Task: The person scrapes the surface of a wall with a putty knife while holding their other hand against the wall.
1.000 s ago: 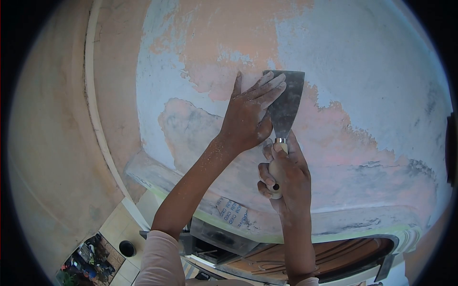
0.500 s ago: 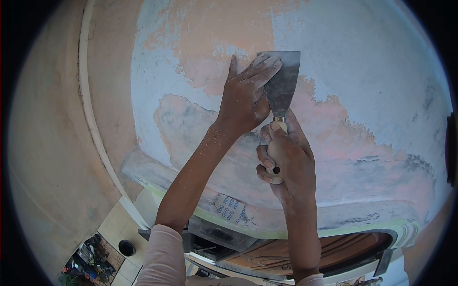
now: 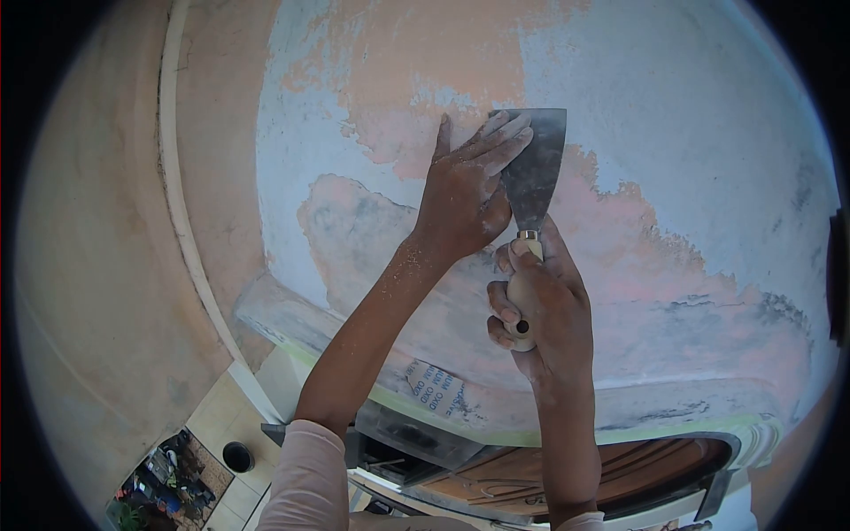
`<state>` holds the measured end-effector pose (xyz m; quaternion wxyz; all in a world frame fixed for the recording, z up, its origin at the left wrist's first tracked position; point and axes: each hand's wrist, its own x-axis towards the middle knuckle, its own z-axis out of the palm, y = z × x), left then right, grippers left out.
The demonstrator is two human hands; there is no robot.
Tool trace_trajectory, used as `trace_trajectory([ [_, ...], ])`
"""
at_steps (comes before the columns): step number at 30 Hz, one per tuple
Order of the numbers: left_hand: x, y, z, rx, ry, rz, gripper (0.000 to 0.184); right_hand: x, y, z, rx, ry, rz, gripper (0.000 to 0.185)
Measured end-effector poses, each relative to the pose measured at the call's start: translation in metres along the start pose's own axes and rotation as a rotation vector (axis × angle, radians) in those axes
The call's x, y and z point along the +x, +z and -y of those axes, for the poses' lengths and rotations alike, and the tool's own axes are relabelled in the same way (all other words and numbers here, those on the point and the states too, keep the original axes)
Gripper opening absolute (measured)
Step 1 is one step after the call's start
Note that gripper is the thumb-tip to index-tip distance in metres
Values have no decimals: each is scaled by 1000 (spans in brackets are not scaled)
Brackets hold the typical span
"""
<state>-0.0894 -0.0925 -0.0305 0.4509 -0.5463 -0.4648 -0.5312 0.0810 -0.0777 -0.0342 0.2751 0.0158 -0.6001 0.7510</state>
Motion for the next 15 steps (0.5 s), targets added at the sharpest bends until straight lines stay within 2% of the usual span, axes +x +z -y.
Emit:
trace_trajectory([
  [10,6,3,5,36,20,-55,55,7,0,7,-24,16,-21,47],
  [15,-7,6,1,14,-2,-12,58,-3,-2,-1,-18,5,-24,44],
])
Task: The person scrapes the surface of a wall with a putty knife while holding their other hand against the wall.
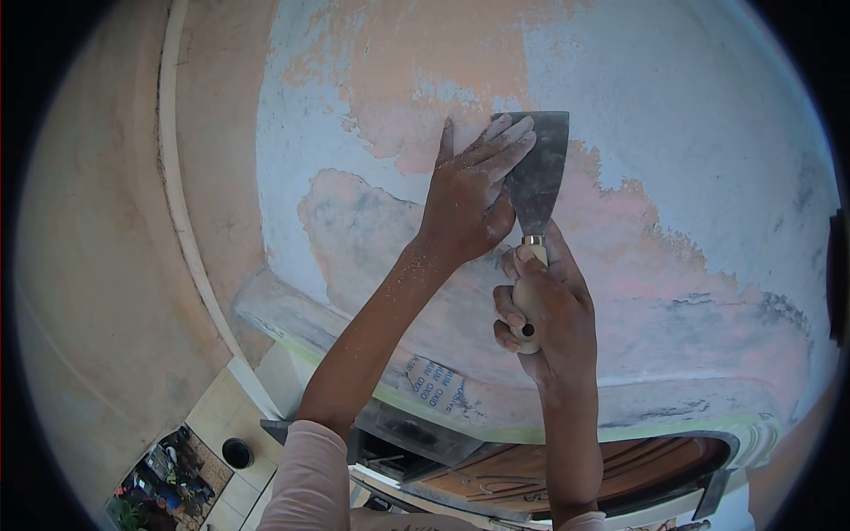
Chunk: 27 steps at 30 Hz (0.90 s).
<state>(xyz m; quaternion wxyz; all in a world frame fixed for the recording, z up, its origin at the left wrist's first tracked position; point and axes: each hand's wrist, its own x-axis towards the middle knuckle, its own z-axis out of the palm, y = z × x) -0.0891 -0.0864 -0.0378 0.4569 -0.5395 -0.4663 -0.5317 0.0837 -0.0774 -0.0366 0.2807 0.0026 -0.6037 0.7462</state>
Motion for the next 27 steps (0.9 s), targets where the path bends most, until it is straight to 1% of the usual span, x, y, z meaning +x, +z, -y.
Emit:
trace_trajectory([
  [4,13,-5,12,-22,9,-23,61,13,11,5,31,-8,32,45],
  [7,-1,-3,-1,-9,-11,-7,60,1,-1,-3,38,1,41,45],
  [10,2,-4,7,-9,25,-19,59,4,8,-6,0,2,-2,45],
  [13,11,-8,11,-43,-4,-33,53,11,14,0,5,8,18,44],
  [14,8,-8,5,-35,-12,-39,58,8,11,0,7,9,17,43],
  [17,-1,-4,0,-35,3,-23,64,2,6,-3,13,10,19,41],
  [20,11,-9,10,-9,-4,-40,66,11,11,-1,11,3,11,41],
  [23,4,-6,9,-27,-13,-32,62,10,8,-3,-7,10,15,41],
  [27,-4,-8,7,7,17,-9,62,4,5,-10,5,1,28,42],
])
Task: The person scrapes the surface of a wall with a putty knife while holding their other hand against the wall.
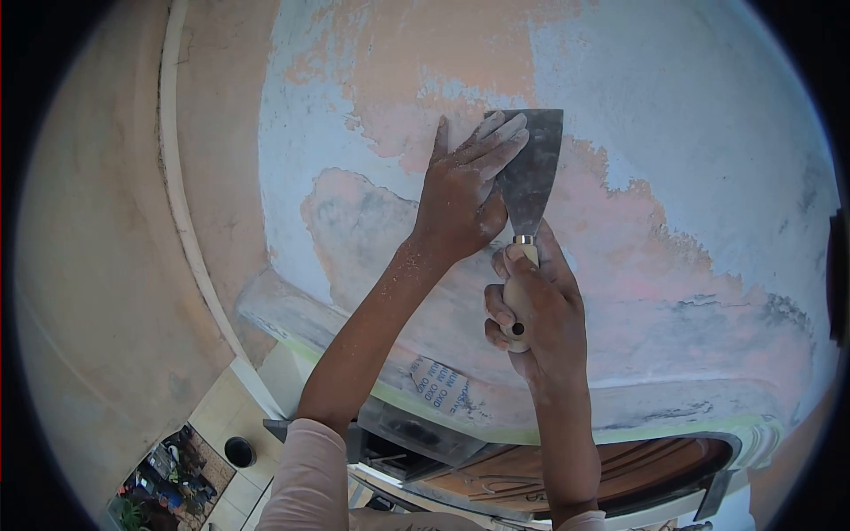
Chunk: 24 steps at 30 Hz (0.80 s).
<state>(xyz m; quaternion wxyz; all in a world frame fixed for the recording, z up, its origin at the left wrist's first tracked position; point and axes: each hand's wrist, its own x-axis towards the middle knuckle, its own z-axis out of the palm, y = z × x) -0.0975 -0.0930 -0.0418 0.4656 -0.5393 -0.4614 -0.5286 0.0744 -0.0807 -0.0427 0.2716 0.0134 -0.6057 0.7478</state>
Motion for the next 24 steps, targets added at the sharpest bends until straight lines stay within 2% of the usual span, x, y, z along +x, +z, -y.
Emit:
trace_trajectory([
  [11,9,-1,10,-48,-22,-27,61,2,13,5,-23,-9,-54,41],
  [14,-2,-1,-8,-6,-74,-14,55,-2,4,1,-24,0,-37,41],
  [20,13,-5,12,-43,-37,-45,59,8,15,4,-30,-23,-33,41],
  [24,-5,-1,-1,2,-24,17,61,0,0,-8,-13,-25,-18,41],
])
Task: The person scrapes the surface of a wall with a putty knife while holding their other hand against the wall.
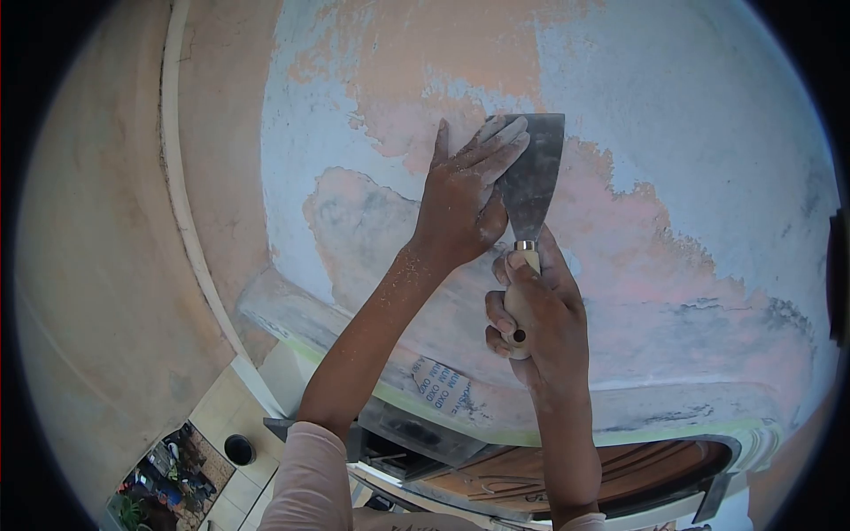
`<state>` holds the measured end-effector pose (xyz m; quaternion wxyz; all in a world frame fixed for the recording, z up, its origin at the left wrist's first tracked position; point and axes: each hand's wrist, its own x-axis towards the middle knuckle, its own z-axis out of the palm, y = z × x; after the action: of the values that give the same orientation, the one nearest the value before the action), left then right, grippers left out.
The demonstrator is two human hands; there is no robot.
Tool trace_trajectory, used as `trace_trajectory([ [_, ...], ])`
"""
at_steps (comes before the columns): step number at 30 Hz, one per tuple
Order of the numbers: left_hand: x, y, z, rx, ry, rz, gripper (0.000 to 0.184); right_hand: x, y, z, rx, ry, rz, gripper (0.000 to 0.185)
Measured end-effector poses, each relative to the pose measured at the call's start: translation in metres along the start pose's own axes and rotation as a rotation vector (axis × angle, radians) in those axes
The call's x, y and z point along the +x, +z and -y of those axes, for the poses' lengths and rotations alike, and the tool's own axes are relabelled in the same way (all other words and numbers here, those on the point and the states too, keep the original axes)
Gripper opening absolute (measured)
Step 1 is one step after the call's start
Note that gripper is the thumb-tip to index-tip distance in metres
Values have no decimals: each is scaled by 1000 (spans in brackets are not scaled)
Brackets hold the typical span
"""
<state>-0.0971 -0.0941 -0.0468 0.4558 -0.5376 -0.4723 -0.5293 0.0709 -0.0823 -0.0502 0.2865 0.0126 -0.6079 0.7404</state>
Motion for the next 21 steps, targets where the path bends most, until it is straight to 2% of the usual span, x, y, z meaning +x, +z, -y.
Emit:
trace_trajectory([
  [4,18,-10,16,16,-2,-27,64,17,19,10,-16,0,9,42],
  [10,-4,-6,6,2,-10,-9,67,3,0,-4,-24,38,40,45],
  [21,0,-3,14,-89,-24,-60,62,4,20,2,-28,34,-2,44],
])
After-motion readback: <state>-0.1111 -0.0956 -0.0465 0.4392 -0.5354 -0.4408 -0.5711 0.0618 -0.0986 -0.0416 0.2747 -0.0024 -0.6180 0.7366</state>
